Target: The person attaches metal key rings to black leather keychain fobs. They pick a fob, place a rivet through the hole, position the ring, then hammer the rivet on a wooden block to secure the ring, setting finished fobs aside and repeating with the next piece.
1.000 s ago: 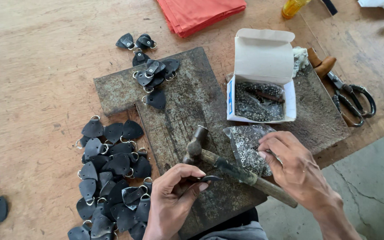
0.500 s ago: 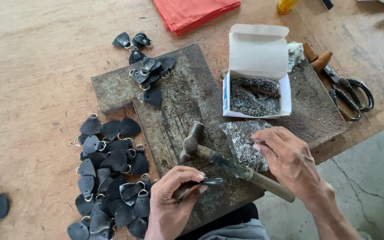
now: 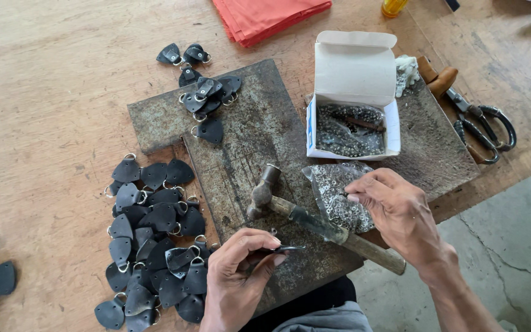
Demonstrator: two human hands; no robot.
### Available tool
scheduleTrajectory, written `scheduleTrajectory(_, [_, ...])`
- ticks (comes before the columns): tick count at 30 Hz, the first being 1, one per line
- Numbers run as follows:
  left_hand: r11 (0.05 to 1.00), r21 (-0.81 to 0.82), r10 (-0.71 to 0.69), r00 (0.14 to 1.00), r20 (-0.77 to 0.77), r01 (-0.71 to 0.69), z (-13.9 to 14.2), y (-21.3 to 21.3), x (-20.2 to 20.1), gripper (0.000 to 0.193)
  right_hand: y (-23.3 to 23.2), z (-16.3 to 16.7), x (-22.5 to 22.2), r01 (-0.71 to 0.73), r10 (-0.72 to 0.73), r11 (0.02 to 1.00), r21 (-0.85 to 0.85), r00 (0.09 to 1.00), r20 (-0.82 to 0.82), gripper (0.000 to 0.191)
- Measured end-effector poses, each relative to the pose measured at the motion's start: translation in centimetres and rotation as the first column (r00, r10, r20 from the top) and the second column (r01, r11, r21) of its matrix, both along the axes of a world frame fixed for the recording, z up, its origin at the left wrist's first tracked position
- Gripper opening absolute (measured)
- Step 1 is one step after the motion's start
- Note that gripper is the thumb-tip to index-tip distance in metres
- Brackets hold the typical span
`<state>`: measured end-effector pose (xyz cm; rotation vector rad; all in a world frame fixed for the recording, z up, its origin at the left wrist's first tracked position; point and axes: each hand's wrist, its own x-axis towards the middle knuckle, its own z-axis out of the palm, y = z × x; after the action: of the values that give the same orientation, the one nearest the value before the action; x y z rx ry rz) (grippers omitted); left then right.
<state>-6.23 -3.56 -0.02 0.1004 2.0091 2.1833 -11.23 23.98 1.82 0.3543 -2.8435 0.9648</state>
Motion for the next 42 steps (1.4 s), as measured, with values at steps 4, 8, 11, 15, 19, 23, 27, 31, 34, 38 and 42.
scheduleTrajectory(4, [1.0, -0.014, -0.002, 1.0, 0.024, 0.002, 0.1, 0.1, 0.0, 0.023, 0.2, 0.1, 0.2, 0.033, -0.033, 0.999, -0.014, 0.999, 0.027, 0.015])
scheduleTrajectory(8, [0.996, -0.086, 0.016, 0.997, -0.079, -0.023, 0.3, 0.1, 0.1, 0.026, 0.5, 0.1, 0.2, 0.007, -0.007, 1.0, -0.021, 1.0, 0.0, 0.017])
scheduleTrajectory(11, [0.994, -0.104, 0.001, 0.978, -0.21, -0.023, 0.5, -0.1, 0.2, 0.029, 0.4, 0.4, 0.5, -0.03, 0.026, 0.998, -0.061, 0.997, -0.071, 0.016])
scheduleTrajectory(15, [0.999, -0.044, -0.025, 0.946, -0.325, 0.011, 1.0, 0.1, 0.5, 0.032, -1.0, 1.2, 1.8, -0.176, 0.147, 0.923, -0.342, 0.983, -0.109, 0.015])
scheduleTrajectory(19, [0.998, -0.055, -0.055, 0.902, -0.429, 0.035, 1.3, 0.2, 0.4, 0.039, -3.6, 2.5, 3.7, -0.292, 0.302, 0.872, -0.392, 0.953, -0.037, 0.016])
scheduleTrajectory(23, [0.992, -0.125, -0.071, 0.906, -0.416, 0.021, 1.7, -0.1, 0.9, 0.038, -5.4, 3.7, 4.4, -0.323, 0.343, 0.888, -0.327, 0.939, 0.002, 0.024])
scheduleTrajectory(27, [0.993, -0.115, -0.052, 0.91, -0.412, 0.005, 2.0, -0.2, 1.1, 0.033, -6.0, 4.4, 4.3, -0.356, 0.389, 0.872, -0.336, 0.921, 0.035, 0.034])
scheduleTrajectory(31, [0.99, -0.14, -0.061, 0.919, -0.389, 0.007, 2.3, 0.0, 1.0, 0.029, -6.1, 4.6, 4.3, -0.331, 0.381, 0.882, -0.334, 0.92, 0.095, 0.031])
scheduleTrajectory(34, [0.984, -0.178, -0.068, 0.905, -0.42, -0.009, 2.4, 0.3, 0.5, 0.027, -6.1, 4.9, 4.6, -0.33, 0.368, 0.893, -0.305, 0.927, 0.074, 0.029])
scheduleTrajectory(38, [0.974, -0.225, -0.07, 0.932, -0.356, -0.013, 2.4, 0.7, -0.3, 0.033, -5.7, 5.1, 4.6, -0.318, 0.365, 0.882, -0.348, 0.928, 0.076, 0.033])
scheduleTrajectory(42, [0.969, -0.245, -0.073, 0.933, -0.352, -0.017, 1.9, 1.1, -1.3, 0.032, -5.6, 4.4, 4.2, -0.339, 0.38, 0.881, -0.331, 0.922, 0.068, 0.032])
